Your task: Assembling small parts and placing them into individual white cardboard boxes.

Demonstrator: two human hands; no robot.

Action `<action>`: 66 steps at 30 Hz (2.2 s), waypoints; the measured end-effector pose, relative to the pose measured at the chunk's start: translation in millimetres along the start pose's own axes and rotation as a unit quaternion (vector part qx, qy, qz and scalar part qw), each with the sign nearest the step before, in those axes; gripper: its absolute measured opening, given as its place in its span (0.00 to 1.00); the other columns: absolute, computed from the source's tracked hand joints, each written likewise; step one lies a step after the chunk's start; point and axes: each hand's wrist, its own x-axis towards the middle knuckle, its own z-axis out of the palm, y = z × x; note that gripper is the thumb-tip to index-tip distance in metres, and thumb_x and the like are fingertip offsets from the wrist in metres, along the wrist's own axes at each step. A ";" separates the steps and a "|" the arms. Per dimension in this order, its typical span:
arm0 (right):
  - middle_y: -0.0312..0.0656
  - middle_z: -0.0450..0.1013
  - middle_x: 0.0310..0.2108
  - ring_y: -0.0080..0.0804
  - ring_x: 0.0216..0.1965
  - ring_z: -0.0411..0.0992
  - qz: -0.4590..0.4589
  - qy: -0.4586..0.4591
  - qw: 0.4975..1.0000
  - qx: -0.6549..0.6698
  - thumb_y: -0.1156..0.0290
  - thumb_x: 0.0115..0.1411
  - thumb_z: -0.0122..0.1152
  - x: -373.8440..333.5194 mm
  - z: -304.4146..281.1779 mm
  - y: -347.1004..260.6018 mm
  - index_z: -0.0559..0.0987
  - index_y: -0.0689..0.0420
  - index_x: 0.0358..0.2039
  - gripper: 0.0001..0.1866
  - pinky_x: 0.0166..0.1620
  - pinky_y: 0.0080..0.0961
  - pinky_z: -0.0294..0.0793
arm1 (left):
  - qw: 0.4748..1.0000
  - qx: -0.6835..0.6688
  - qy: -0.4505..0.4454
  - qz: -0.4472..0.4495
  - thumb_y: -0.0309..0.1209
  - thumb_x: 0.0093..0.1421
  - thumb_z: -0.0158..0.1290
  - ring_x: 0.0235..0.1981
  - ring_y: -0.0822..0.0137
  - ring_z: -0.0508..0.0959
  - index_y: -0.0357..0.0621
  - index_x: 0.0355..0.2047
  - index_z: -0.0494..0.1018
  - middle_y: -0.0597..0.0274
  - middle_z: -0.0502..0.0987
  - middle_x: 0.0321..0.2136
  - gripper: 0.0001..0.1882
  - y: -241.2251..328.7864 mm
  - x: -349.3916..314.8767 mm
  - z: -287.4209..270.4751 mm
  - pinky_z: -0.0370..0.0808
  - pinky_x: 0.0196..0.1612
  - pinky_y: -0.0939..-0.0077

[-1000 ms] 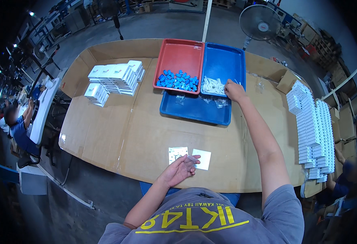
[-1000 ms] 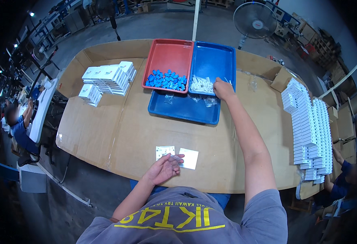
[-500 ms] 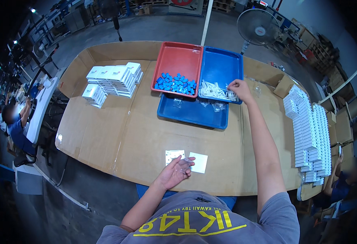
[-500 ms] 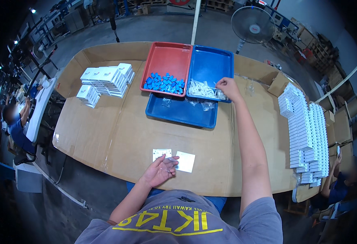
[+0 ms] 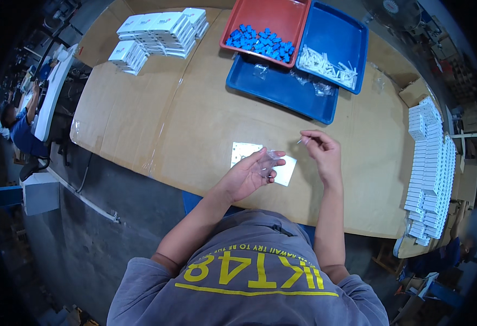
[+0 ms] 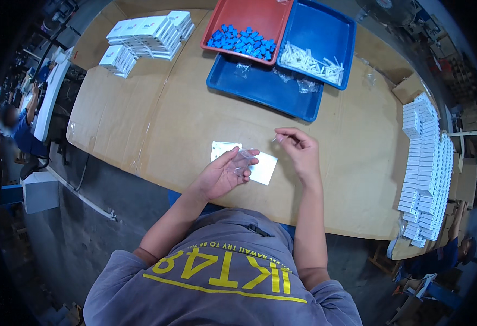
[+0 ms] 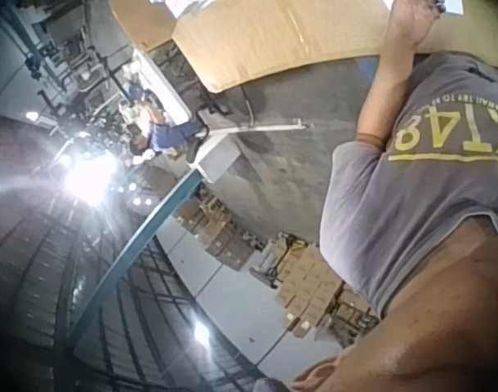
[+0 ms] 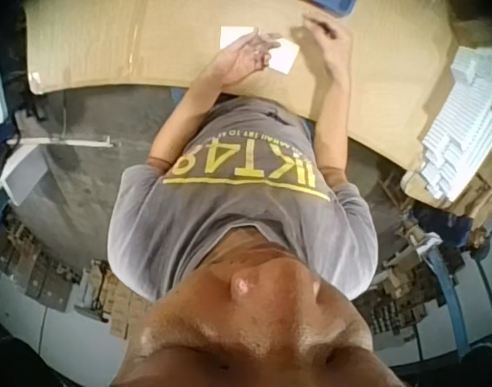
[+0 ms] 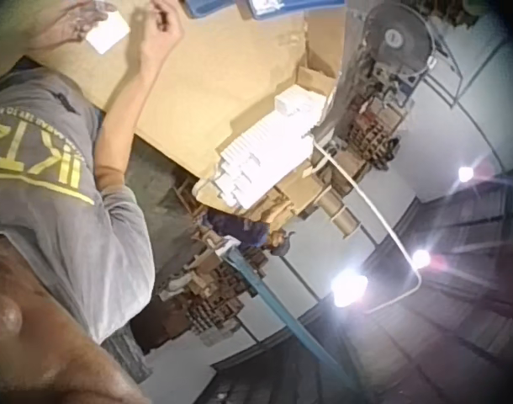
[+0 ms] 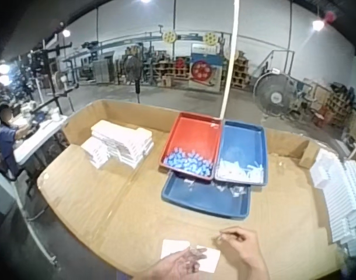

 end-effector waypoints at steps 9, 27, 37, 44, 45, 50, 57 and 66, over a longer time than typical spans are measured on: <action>0.26 0.76 0.27 0.08 0.25 0.61 -0.008 -0.071 0.997 -0.028 0.78 0.63 0.71 -24.4 4.4 -8.8 0.86 0.61 0.40 0.06 0.29 0.14 0.59 | 0.998 0.044 0.020 -0.039 0.49 0.80 0.37 0.40 0.71 0.81 0.41 0.63 0.71 0.58 0.81 0.53 0.28 -6.7 -3.1 4.8 0.80 0.49 0.70; 0.38 0.80 0.44 0.24 0.40 0.76 -0.039 -0.265 0.953 -0.143 0.78 0.64 0.65 -8.4 18.5 -42.2 0.86 0.63 0.40 0.06 0.43 0.23 0.75 | 0.996 0.082 0.020 -0.036 0.48 0.79 0.41 0.42 0.69 0.82 0.44 0.60 0.72 0.57 0.82 0.51 0.23 -6.9 -4.9 8.6 0.81 0.48 0.71; 0.42 0.80 0.49 0.30 0.45 0.78 0.005 -0.307 0.950 -0.061 0.66 0.76 0.56 -7.1 19.8 -47.4 0.85 0.66 0.48 0.16 0.52 0.27 0.77 | 0.998 0.054 -0.031 -0.022 0.45 0.80 0.38 0.43 0.66 0.83 0.44 0.59 0.72 0.54 0.82 0.49 0.21 -5.8 -2.5 8.2 0.80 0.50 0.67; 0.45 0.77 0.58 0.33 0.52 0.77 -0.007 -0.392 0.916 -0.090 0.62 0.77 0.53 -3.6 22.2 -38.0 0.85 0.64 0.50 0.19 0.55 0.30 0.77 | 0.997 0.070 -0.031 -0.010 0.44 0.81 0.38 0.43 0.63 0.83 0.43 0.56 0.72 0.55 0.82 0.46 0.21 -12.2 0.3 1.3 0.80 0.49 0.66; 0.45 0.77 0.58 0.33 0.52 0.77 -0.008 -0.392 0.915 -0.090 0.62 0.77 0.53 -3.5 22.3 -39.7 0.85 0.64 0.50 0.19 0.55 0.30 0.77 | 0.997 0.059 -0.046 -0.010 0.45 0.80 0.40 0.44 0.64 0.82 0.43 0.56 0.72 0.57 0.81 0.46 0.20 -11.9 0.3 1.1 0.80 0.49 0.67; 0.49 0.79 0.54 0.40 0.53 0.77 -0.037 -0.326 0.931 -0.158 0.57 0.77 0.52 -10.0 18.0 -56.3 0.85 0.65 0.48 0.22 0.57 0.33 0.75 | 0.998 0.051 -0.032 -0.014 0.45 0.79 0.43 0.45 0.65 0.82 0.43 0.55 0.73 0.59 0.80 0.44 0.20 -9.3 1.3 7.0 0.81 0.48 0.69; 0.49 0.79 0.55 0.41 0.53 0.77 -0.045 -0.387 0.907 -0.161 0.54 0.78 0.50 -6.9 24.2 -41.3 0.84 0.65 0.50 0.25 0.57 0.33 0.75 | 0.996 0.090 -0.021 -0.010 0.45 0.79 0.42 0.46 0.64 0.83 0.42 0.56 0.72 0.57 0.81 0.47 0.20 -14.8 4.2 1.9 0.81 0.49 0.69; 0.47 0.81 0.51 0.37 0.47 0.79 0.025 -0.383 0.915 -0.123 0.53 0.79 0.47 -0.7 21.1 -52.3 0.82 0.67 0.52 0.27 0.53 0.30 0.78 | 0.997 0.069 -0.029 -0.017 0.44 0.80 0.42 0.45 0.64 0.83 0.42 0.58 0.70 0.54 0.80 0.48 0.20 -10.6 4.2 7.2 0.81 0.49 0.67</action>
